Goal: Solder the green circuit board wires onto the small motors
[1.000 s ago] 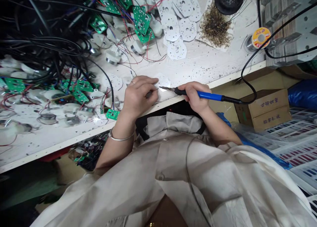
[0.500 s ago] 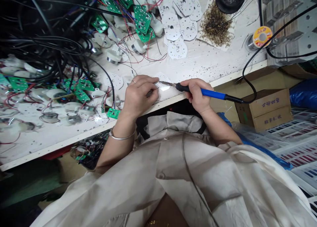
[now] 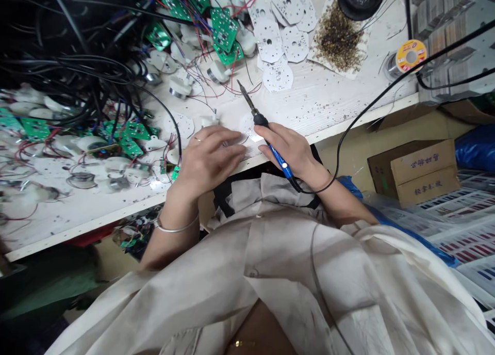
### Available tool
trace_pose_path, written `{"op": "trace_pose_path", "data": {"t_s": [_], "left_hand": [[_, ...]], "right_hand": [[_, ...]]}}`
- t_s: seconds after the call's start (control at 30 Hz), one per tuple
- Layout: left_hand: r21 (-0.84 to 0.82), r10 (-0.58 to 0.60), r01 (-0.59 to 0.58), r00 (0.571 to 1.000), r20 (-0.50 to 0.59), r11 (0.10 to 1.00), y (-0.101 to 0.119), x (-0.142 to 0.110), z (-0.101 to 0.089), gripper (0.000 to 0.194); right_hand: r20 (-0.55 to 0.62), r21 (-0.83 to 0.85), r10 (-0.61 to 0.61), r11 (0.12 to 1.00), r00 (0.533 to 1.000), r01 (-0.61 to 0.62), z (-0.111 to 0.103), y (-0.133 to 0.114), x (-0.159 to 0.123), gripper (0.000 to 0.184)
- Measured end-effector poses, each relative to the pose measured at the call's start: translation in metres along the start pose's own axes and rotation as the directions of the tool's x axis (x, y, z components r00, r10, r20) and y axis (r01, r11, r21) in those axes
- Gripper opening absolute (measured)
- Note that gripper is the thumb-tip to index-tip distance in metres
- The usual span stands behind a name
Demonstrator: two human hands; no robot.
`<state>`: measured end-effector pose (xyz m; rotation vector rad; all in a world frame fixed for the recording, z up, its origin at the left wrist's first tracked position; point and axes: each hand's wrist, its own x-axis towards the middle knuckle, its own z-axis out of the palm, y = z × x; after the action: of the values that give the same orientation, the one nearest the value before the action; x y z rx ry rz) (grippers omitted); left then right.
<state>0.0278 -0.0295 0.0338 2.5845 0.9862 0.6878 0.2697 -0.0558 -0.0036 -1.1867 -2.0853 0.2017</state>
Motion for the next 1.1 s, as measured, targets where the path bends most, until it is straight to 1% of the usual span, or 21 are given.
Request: {"op": "trace_pose_path", "data": {"t_s": [0.07, 0.13, 0.23, 0.37, 0.47, 0.53, 0.57, 0.63, 0.67, 0.7, 0.77, 0.83, 0.9, 0.97, 1.03, 1.1], "left_hand": [[0.057, 0.007, -0.009, 0.999, 0.043, 0.998, 0.0, -0.005, -0.002, 0.011], [0.056, -0.014, 0.009, 0.996, 0.084, 0.998, -0.002, -0.007, -0.001, 0.013], [0.021, -0.027, 0.025, 0.991, 0.129, 0.999, -0.003, -0.004, 0.002, 0.015], [0.09, -0.005, -0.014, 0.978, 0.208, 0.996, 0.0, 0.003, 0.004, 0.023], [0.075, -0.006, -0.011, 0.974, 0.228, 0.997, 0.0, 0.007, 0.003, 0.021], [0.018, -0.01, 0.007, 0.981, 0.194, 1.0, 0.0, 0.009, 0.002, 0.016], [-0.021, -0.025, 0.029, 0.987, 0.156, 0.999, 0.0, 0.01, 0.001, 0.013], [-0.099, -0.095, 0.1, 0.994, 0.054, 0.99, 0.002, 0.011, 0.003, 0.007], [-0.111, -0.144, 0.143, 0.99, 0.007, 0.983, 0.004, 0.012, 0.006, 0.006], [-0.094, -0.187, 0.183, 0.982, -0.03, 0.978, 0.005, 0.012, 0.01, 0.005], [0.003, -0.23, 0.231, 0.971, -0.068, 0.973, 0.007, 0.012, 0.021, 0.005], [0.099, -0.233, 0.241, 0.969, -0.08, 0.966, 0.008, 0.011, 0.032, 0.007], [0.097, -0.204, 0.212, 0.975, -0.085, 0.972, 0.009, 0.01, 0.036, 0.009], [0.02, -0.153, 0.156, 0.982, -0.109, 0.988, 0.011, 0.008, 0.029, 0.009], [-0.037, -0.106, 0.101, 0.982, -0.156, 0.994, 0.014, 0.005, 0.011, 0.008], [-0.016, -0.093, 0.091, 0.981, -0.17, 0.996, 0.016, 0.001, -0.01, 0.009]], "right_hand": [[-0.025, -0.031, -0.029, 0.999, 0.999, 0.029, -0.001, -0.001, 0.0, 0.036], [-0.036, -0.044, -0.045, 0.998, 0.998, 0.043, -0.002, -0.002, 0.001, 0.035], [-0.034, -0.052, -0.045, 0.998, 0.998, 0.043, -0.002, -0.003, 0.001, 0.035], [-0.02, -0.042, -0.034, 0.999, 0.999, 0.033, -0.001, -0.002, -0.001, 0.035], [-0.021, -0.029, -0.028, 0.999, 0.999, 0.028, 0.0, -0.001, -0.002, 0.036], [-0.04, -0.036, -0.031, 0.999, 0.999, 0.03, 0.0, -0.002, -0.001, 0.036], [-0.045, -0.04, -0.034, 0.999, 0.998, 0.032, -0.001, -0.002, -0.001, 0.035], [-0.042, -0.05, -0.033, 0.998, 0.999, 0.031, -0.001, -0.003, -0.001, 0.034], [-0.034, -0.053, -0.029, 0.998, 0.999, 0.027, -0.002, -0.003, 0.0, 0.034], [-0.025, -0.052, -0.024, 0.998, 0.999, 0.023, -0.002, -0.004, 0.0, 0.034], [-0.014, -0.051, -0.023, 0.998, 1.0, 0.023, -0.002, -0.004, 0.0, 0.034], [-0.004, -0.056, -0.032, 0.998, 0.999, 0.032, -0.002, -0.004, 0.0, 0.033], [0.001, -0.071, -0.039, 0.997, 0.999, 0.039, -0.001, -0.003, -0.001, 0.033], [-0.006, -0.073, -0.043, 0.996, 0.999, 0.043, -0.002, -0.003, -0.001, 0.033], [-0.021, -0.067, -0.053, 0.996, 0.998, 0.051, -0.002, -0.004, -0.001, 0.033], [-0.025, -0.066, -0.062, 0.996, 0.998, 0.06, -0.003, -0.004, 0.0, 0.033]]}}
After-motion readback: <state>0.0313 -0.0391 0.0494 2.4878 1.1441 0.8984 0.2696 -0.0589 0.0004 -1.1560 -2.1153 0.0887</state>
